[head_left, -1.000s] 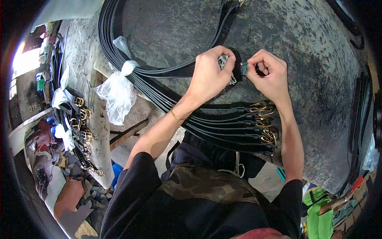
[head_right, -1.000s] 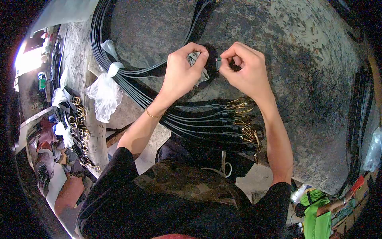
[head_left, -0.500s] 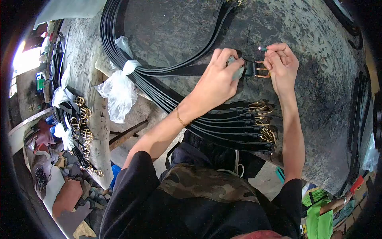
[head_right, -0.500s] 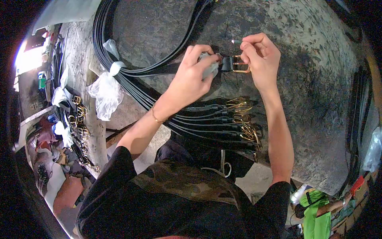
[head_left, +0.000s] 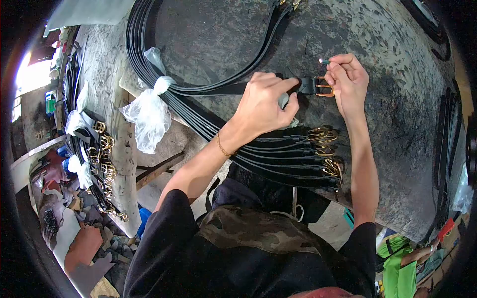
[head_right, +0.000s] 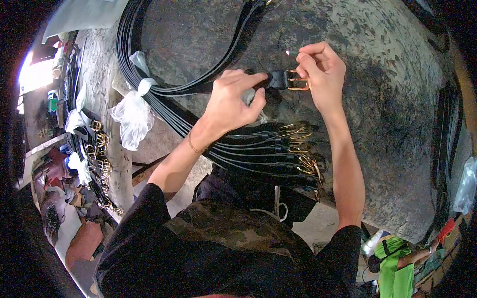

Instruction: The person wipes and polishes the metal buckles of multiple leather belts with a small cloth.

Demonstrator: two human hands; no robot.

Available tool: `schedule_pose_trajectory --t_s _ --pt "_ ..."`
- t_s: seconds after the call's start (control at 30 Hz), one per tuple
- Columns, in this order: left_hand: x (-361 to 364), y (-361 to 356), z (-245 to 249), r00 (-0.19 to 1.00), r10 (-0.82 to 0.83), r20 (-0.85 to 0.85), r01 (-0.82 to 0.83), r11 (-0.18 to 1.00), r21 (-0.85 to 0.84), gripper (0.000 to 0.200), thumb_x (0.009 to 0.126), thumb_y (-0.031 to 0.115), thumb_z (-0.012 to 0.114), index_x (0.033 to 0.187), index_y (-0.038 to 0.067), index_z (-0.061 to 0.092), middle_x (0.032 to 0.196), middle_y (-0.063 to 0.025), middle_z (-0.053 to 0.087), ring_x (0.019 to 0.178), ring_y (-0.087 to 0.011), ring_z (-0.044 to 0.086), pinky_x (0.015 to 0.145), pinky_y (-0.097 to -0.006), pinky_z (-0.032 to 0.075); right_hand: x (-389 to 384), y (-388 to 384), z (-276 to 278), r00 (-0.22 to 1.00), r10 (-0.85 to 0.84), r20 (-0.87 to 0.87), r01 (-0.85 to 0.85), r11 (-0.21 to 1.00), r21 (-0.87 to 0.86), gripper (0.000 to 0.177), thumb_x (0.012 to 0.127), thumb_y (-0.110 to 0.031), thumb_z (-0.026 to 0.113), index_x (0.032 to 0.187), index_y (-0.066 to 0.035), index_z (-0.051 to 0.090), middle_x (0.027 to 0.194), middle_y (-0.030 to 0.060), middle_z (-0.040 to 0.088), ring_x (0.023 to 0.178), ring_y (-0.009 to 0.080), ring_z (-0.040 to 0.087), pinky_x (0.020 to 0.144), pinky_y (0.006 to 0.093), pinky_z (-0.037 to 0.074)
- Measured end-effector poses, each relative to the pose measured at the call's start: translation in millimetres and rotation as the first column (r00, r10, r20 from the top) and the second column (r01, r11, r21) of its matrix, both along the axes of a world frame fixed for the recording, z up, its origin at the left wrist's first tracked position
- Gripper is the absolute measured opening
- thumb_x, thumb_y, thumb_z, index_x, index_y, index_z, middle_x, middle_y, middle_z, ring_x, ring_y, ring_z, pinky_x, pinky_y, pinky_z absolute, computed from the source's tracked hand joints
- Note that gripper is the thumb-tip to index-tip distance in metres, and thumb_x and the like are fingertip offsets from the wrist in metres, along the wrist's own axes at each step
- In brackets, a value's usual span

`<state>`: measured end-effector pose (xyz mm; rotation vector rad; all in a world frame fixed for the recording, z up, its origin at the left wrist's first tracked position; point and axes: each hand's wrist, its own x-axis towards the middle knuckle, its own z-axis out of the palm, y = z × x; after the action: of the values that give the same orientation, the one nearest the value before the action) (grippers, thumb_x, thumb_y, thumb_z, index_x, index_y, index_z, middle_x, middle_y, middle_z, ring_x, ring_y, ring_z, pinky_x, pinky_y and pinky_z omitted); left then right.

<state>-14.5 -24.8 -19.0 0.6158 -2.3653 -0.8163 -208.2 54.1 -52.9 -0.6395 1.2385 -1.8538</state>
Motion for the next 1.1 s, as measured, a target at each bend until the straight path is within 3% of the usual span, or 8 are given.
schedule_pose_trajectory --t_s 0.13,0.43,0.53,0.6,0.7,0.73,1.1 --pt "-0.7 -0.5 -4.5 0.997 -0.068 0.028 0.072 0.987 -0.146 0.028 0.071 0.006 0.069 0.098 -0.002 0.072 0.063 -0.0105 0.059 0.062 -0.0268 0.057 0.067 -0.0378 0.047 -0.6 0.2 -0.2 1.0 0.008 -0.007 -0.008 1.0 0.005 0.005 0.091 0.001 0.063 0.095 0.001 0.061 0.082 0.0049 0.062 0.062 0.0075 0.052 0.056 0.0225 0.04" --pt "-1.1 -0.6 -5.1 0.997 -0.08 0.012 0.081 0.985 -0.151 0.028 0.071 0.007 0.069 0.098 -0.001 0.073 0.063 -0.0084 0.057 0.061 -0.0255 0.055 0.068 -0.0367 0.046 1.9 0.5 0.5 1.0 0.002 0.006 -0.002 1.0 -0.013 0.005 0.09 0.003 0.063 0.093 0.002 0.06 0.081 0.0042 0.061 0.063 0.0079 0.053 0.057 0.022 0.042" --pt "0.3 0.7 1.8 0.986 -0.134 0.098 0.153 0.962 -0.225 0.029 0.072 0.009 0.07 0.1 0.002 0.074 0.062 -0.0069 0.054 0.063 -0.0239 0.054 0.07 -0.0362 0.045 6.9 2.9 1.0 0.986 -0.078 -0.15 0.072 0.997 -0.041 0.006 0.089 0.005 0.063 0.093 0.001 0.06 0.08 0.0024 0.059 0.066 0.006 0.053 0.058 0.0215 0.042" --pt "0.6 1.4 1.0 0.985 -0.132 0.108 0.155 0.959 -0.239 0.029 0.073 0.009 0.07 0.101 0.003 0.074 0.062 -0.006 0.053 0.064 -0.0232 0.053 0.071 -0.0362 0.045 10.1 5.2 7.3 0.928 0.017 -0.371 0.01 0.997 0.072 0.009 0.086 0.007 0.063 0.09 -0.001 0.059 0.077 -0.0011 0.056 0.067 0.0021 0.049 0.057 0.0197 0.039" --pt "0.7 2.5 -3.2 0.987 -0.114 0.112 0.139 0.956 -0.259 0.03 0.073 0.01 0.071 0.102 0.005 0.075 0.062 -0.0048 0.052 0.065 -0.0221 0.052 0.072 -0.0362 0.044 2.0 12.1 4.5 0.869 0.161 -0.468 -0.105 0.984 0.142 0.011 0.084 0.008 0.063 0.086 -0.002 0.058 0.077 -0.0042 0.054 0.065 -0.0005 0.043 0.056 0.0183 0.035" --pt "0.9 3.0 -4.5 0.989 -0.101 0.107 0.127 0.955 -0.268 0.03 0.073 0.01 0.071 0.102 0.005 0.075 0.062 -0.0043 0.053 0.065 -0.0217 0.052 0.071 -0.0362 0.044 4.9 12.2 7.8 0.883 0.132 -0.451 -0.078 0.988 0.136 0.013 0.081 0.008 0.064 0.082 -0.002 0.056 0.076 -0.0049 0.052 0.062 -0.0004 0.038 0.054 0.0185 0.032" --pt "-0.1 2.1 -5.3 0.991 -0.1 0.087 0.119 0.961 -0.252 0.028 0.074 0.011 0.071 0.1 0.004 0.075 0.062 -0.0042 0.053 0.065 -0.0216 0.053 0.071 -0.0359 0.044 8.0 9.0 3.7 0.751 0.114 -0.651 -0.038 0.991 0.13 0.017 0.072 0.009 0.066 0.076 -0.001 0.053 0.073 -0.001 0.054 0.055 0.0023 0.036 0.048 0.0209 0.029"
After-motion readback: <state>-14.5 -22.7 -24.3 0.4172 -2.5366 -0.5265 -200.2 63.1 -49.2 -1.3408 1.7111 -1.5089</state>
